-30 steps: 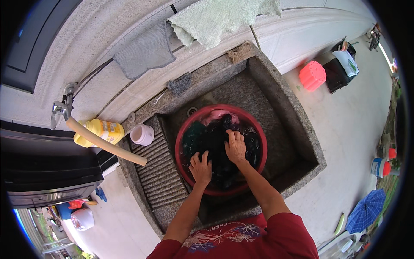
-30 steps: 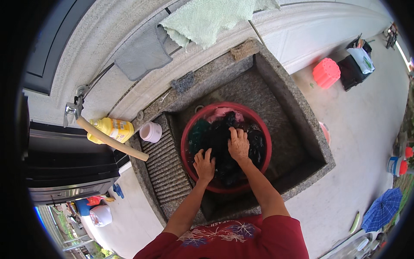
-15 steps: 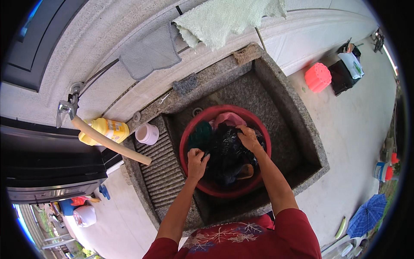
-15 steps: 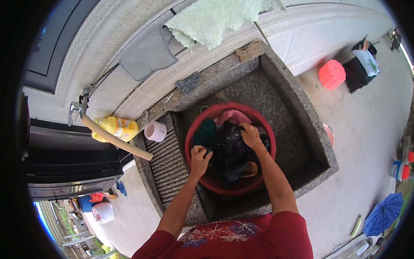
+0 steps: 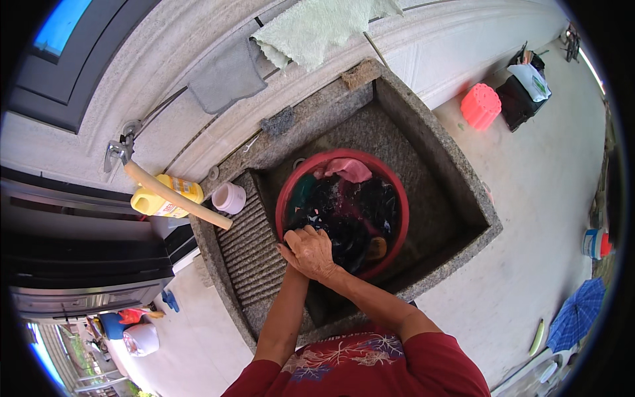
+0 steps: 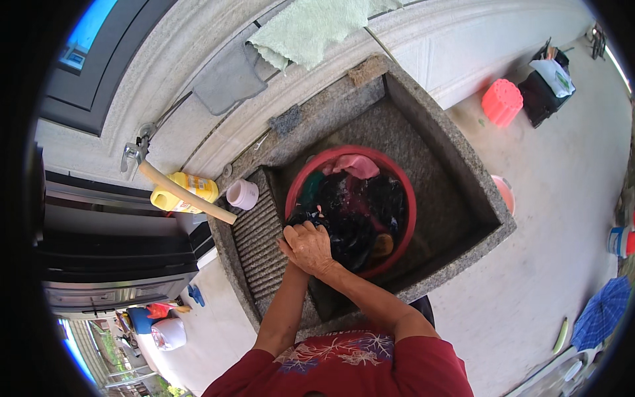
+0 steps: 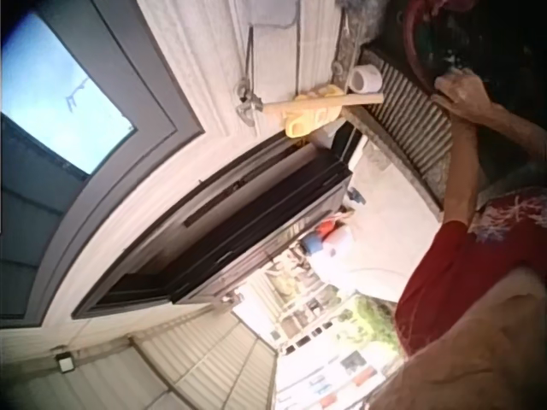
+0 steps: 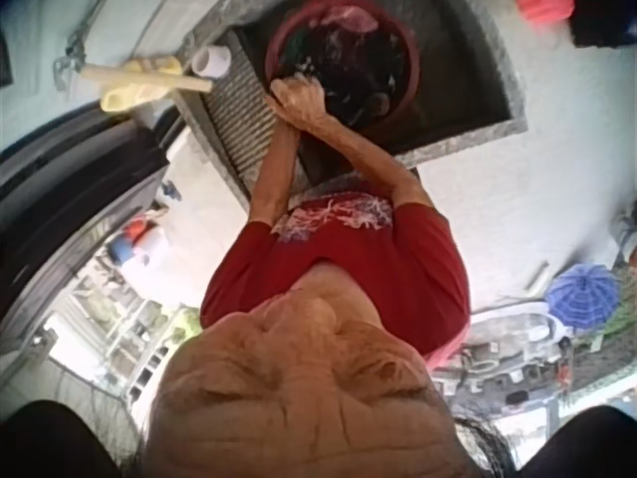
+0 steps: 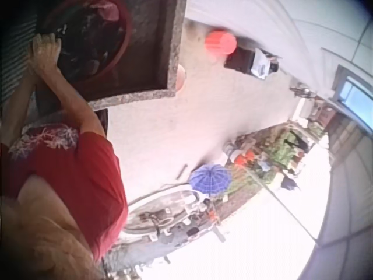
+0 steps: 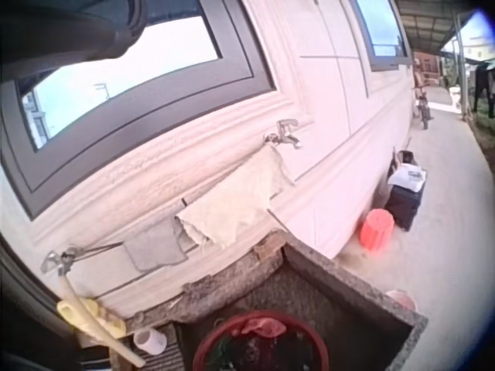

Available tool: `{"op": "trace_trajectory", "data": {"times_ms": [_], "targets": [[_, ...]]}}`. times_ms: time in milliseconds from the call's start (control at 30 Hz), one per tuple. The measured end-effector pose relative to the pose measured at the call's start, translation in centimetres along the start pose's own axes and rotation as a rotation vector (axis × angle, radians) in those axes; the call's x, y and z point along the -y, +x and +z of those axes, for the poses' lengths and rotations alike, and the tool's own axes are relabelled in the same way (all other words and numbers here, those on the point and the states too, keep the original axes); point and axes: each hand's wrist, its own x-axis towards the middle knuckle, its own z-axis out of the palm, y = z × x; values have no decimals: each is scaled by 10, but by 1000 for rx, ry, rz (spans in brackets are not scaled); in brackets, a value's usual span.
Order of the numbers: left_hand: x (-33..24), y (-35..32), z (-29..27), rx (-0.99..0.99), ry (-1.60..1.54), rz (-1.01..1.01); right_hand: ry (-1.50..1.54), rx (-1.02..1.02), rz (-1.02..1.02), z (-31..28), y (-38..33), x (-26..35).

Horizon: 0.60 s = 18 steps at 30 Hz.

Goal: The person washes clothes by hand in an outdoor stone sink. They scrub a dark garment on a washboard, rinse it, and place it in a pink basin. They then scrub a green shirt on the washboard, rinse it, and place it in the same basin.

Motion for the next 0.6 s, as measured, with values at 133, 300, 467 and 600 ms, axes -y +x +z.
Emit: {"op": "trace_trajectory", "data": {"times_ms": [133, 300, 467, 600], "targets": [[-1, 6, 6, -182, 61, -31, -82, 165, 263, 10, 35, -13], [-9, -24, 15, -230, 389, 58, -55, 49, 550, -1, 53, -71], [-47, -26, 15, -64, 717, 514, -114, -7, 665, -45, 34, -147], [-50, 7, -29, -124, 834, 640, -541, 231, 525, -72, -9, -182]]}}
